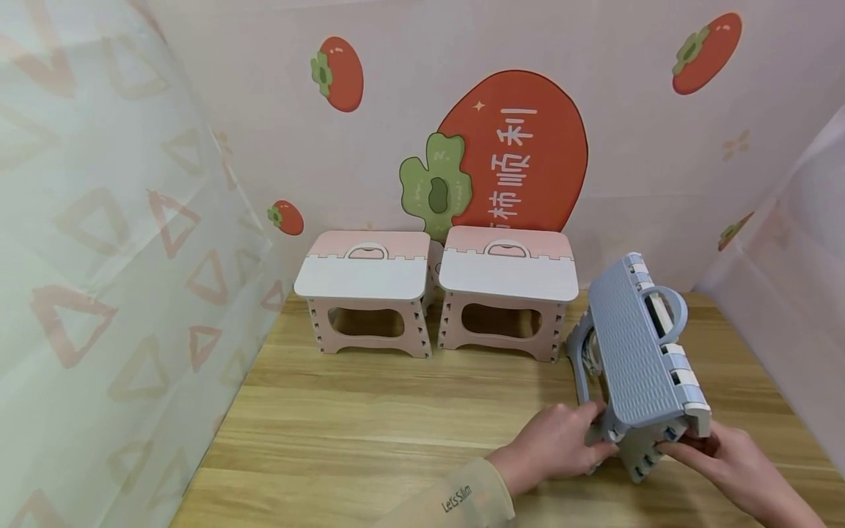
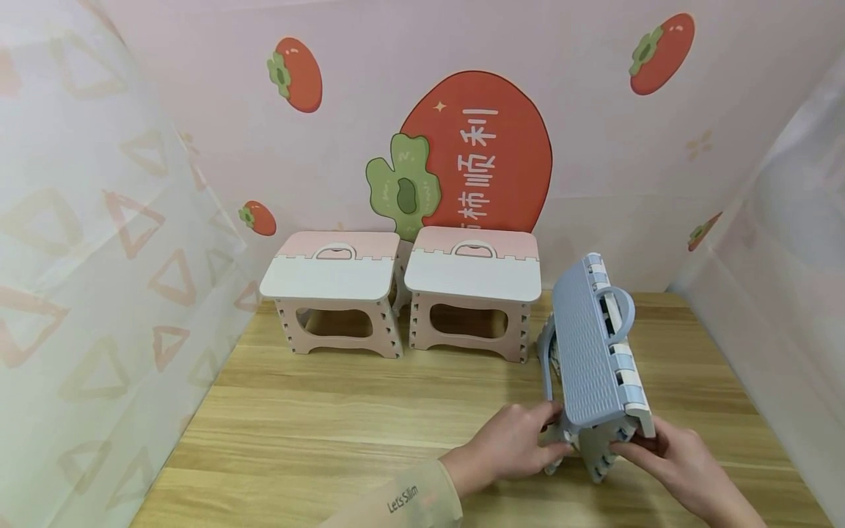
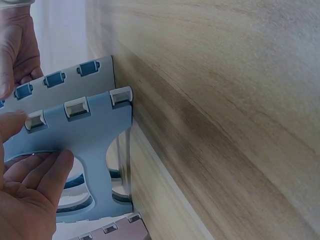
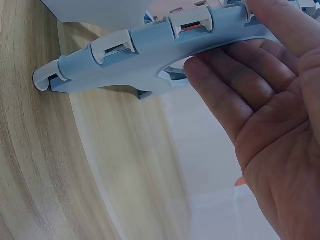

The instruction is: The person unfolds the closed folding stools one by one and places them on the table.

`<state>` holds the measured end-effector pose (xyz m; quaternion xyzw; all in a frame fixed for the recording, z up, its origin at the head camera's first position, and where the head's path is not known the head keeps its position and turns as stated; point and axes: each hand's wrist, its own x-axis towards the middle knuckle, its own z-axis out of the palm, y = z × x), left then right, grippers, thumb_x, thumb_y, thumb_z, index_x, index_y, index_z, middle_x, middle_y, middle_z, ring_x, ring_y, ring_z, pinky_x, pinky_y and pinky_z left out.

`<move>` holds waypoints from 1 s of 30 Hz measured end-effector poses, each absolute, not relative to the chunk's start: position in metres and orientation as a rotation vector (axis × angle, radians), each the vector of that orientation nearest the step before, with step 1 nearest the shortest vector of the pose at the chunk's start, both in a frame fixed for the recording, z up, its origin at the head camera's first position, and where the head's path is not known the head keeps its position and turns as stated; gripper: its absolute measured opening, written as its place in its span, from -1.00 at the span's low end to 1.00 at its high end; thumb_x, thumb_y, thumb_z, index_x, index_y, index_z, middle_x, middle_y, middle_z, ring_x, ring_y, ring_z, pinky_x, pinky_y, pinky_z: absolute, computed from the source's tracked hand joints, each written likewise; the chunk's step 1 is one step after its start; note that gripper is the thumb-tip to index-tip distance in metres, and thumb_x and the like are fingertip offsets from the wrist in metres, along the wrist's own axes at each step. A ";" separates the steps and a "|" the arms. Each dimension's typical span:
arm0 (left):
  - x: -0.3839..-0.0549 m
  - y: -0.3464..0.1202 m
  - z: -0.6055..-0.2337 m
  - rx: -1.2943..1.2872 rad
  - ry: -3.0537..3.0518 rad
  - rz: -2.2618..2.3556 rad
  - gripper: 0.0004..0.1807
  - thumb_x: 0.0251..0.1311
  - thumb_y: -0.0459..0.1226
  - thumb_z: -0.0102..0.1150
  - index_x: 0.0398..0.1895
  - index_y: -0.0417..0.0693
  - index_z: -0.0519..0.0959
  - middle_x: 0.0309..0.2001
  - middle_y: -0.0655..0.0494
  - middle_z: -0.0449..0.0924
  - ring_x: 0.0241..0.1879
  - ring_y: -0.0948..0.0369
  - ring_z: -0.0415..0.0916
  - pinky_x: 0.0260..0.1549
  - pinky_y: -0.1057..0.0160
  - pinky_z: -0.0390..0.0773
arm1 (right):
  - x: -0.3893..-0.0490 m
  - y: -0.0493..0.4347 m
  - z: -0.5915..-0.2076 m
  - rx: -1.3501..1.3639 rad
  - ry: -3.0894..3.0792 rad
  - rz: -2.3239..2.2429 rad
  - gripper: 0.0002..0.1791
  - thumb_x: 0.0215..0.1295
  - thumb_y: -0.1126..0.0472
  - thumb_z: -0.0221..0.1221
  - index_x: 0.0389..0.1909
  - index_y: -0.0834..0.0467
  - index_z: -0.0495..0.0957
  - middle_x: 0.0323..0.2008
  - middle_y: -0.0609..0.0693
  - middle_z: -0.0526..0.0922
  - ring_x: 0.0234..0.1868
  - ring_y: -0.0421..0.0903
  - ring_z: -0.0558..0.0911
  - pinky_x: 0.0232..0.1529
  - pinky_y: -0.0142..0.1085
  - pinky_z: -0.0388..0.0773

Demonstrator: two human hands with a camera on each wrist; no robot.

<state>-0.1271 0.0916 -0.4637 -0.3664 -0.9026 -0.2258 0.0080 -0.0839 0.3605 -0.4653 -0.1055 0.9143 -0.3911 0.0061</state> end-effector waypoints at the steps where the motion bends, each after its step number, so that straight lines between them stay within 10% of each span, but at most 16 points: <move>1: -0.127 0.092 -0.464 -1.144 -2.820 -0.705 -0.56 0.32 0.13 0.27 0.13 0.16 0.55 -0.23 0.40 0.70 -0.41 0.51 0.57 -0.47 0.59 0.48 | -0.084 0.361 -0.466 -0.333 2.862 -1.227 -0.65 0.33 0.32 0.33 0.10 0.28 0.56 -0.21 -0.42 0.68 -0.35 -0.32 0.65 -0.46 -0.37 0.61; 21: -0.129 0.089 -0.462 -1.162 -2.840 -0.748 -0.52 0.35 0.13 0.24 0.21 0.14 0.54 -0.17 0.40 0.72 -0.35 0.55 0.58 -0.38 0.62 0.49 | -0.083 0.373 -0.467 -0.212 2.801 -1.187 -0.51 0.41 0.26 0.28 0.25 0.41 0.45 -0.10 -0.60 0.56 -0.23 -0.45 0.64 -0.38 -0.36 0.67; 30: -0.129 0.089 -0.463 -1.147 -2.832 -0.725 -0.51 0.33 0.12 0.26 0.22 0.13 0.54 -0.22 0.39 0.71 -0.42 0.52 0.54 -0.43 0.60 0.48 | -0.083 0.376 -0.465 -0.144 2.807 -1.120 -0.47 0.43 0.21 0.28 0.28 0.42 0.44 -0.05 -0.16 0.74 -0.22 -0.49 0.62 -0.35 -0.38 0.67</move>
